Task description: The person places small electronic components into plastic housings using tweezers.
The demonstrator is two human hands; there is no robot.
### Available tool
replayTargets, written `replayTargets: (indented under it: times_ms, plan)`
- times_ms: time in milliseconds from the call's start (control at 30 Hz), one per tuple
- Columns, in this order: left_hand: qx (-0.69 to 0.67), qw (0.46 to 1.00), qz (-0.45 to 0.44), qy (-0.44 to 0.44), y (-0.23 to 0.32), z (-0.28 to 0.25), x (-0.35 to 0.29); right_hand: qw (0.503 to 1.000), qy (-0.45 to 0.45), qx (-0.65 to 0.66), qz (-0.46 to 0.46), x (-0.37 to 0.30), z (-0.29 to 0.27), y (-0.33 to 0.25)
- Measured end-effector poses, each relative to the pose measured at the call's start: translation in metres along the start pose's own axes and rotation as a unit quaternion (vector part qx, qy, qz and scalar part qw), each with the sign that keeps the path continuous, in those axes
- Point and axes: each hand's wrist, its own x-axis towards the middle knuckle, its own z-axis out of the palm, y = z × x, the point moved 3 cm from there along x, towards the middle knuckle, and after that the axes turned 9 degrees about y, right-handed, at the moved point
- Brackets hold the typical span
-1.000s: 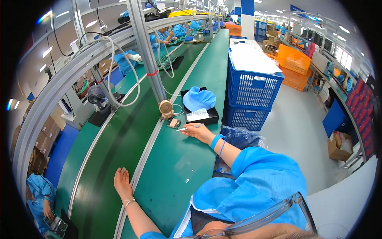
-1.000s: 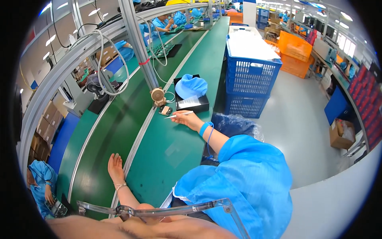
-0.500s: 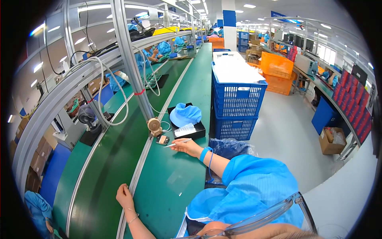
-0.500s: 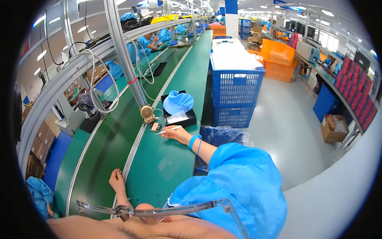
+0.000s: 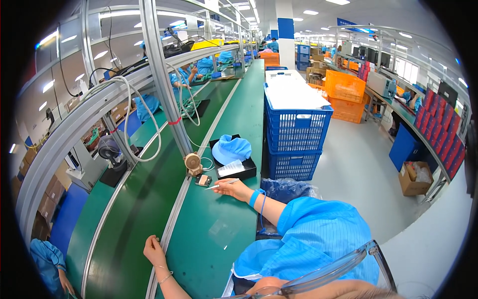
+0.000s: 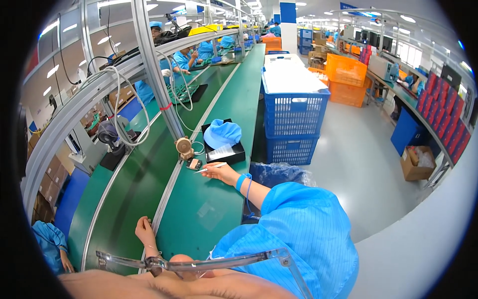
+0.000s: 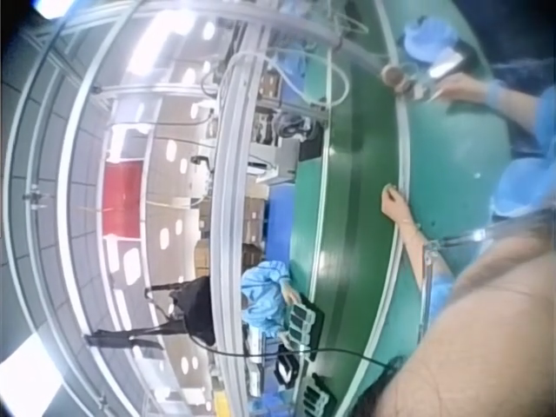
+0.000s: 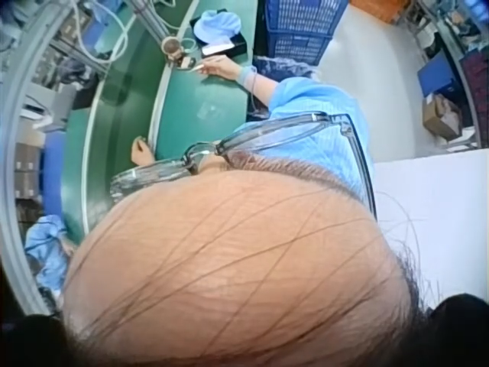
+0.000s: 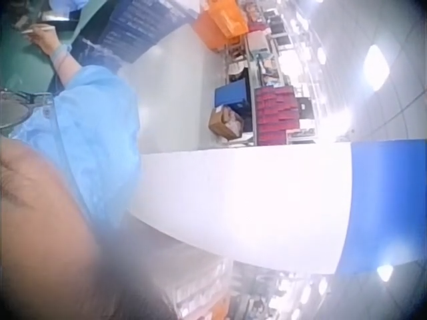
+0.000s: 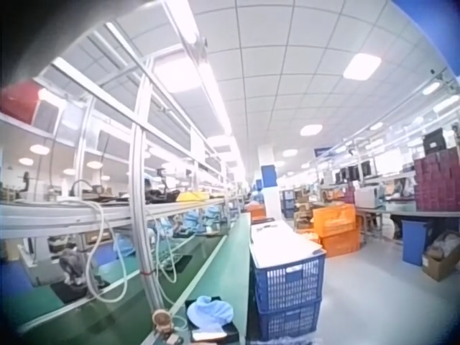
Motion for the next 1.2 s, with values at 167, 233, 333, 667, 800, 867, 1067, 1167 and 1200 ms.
replayTargets:
  times_ms: [167,233,333,667,800,867,1067,1167,1200]
  plan:
    - [0.016,1.000,0.001,0.007,-0.0005,-0.0015,0.0002,1.000,0.016,0.011,0.012,-0.0010,0.0039,-0.0012]
    - [0.018,1.000,0.003,0.005,0.0012,-0.0019,0.0002,1.000,0.015,0.011,0.011,-0.0013,0.0043,-0.0011]
    - [0.023,1.000,0.007,0.004,0.0044,-0.0027,0.0003,1.000,0.012,0.010,0.010,-0.0020,0.0042,-0.0015]
    - [0.038,0.999,0.024,0.006,0.0058,-0.0042,-0.0007,1.000,0.005,-0.005,0.005,-0.0027,0.0047,-0.0024]
    - [0.040,0.999,0.019,0.005,0.0059,-0.0049,-0.0008,1.000,0.004,-0.014,0.002,-0.0035,0.0053,-0.0028]
    - [0.050,0.998,0.024,0.004,0.0065,-0.0049,-0.0002,1.000,0.012,-0.001,0.010,-0.0038,0.0052,-0.0028]
    - [0.054,0.998,0.023,0.005,0.0089,-0.0061,-0.0007,1.000,0.006,-0.017,0.006,-0.0062,0.0082,-0.0050]
    - [0.063,0.998,0.012,0.001,0.0082,-0.0062,-0.0004,1.000,0.011,-0.007,0.003,-0.0055,0.0088,-0.0049]
    - [0.063,0.998,0.012,0.001,0.0075,-0.0067,0.0002,1.000,0.011,-0.006,0.003,-0.0057,0.0093,-0.0046]
